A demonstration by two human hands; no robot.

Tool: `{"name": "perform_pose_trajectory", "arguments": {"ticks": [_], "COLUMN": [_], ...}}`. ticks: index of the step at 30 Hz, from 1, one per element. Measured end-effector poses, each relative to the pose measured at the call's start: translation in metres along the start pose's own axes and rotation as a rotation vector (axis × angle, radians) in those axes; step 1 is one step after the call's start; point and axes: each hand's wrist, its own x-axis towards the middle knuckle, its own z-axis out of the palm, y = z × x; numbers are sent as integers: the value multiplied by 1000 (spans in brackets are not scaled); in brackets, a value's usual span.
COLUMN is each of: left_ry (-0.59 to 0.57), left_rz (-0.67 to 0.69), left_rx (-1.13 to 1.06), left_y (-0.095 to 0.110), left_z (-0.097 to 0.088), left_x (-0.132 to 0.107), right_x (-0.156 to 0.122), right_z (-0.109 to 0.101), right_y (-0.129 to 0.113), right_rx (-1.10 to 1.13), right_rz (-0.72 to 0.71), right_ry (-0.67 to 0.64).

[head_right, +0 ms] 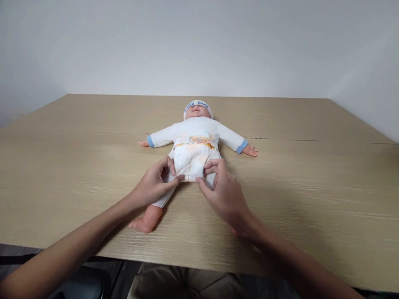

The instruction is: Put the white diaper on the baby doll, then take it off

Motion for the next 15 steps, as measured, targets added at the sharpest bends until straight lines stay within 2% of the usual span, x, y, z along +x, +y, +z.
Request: {"name": "perform_pose_trajectory", "arguments": {"ticks": [6, 10, 12, 15], "left_ry": [89, 117, 81, -58], "left_rz": [-82, -147, -139, -111], "left_rx": [-153, -165, -88, -19], "left_y": [-9, -6, -3, 3], "left_z": [6, 6, 3, -3], "left_x": [-3, -4, -4, 0], "right_x": [0, -2, -3, -2], "right_z": [-13, -17, -17, -13], "right_y": [4, 4, 2, 0], "right_rx": [-31, -103, -140, -158], "right_rz": [21, -60, -105, -146], "right_ry": [32, 8, -4, -49]}}
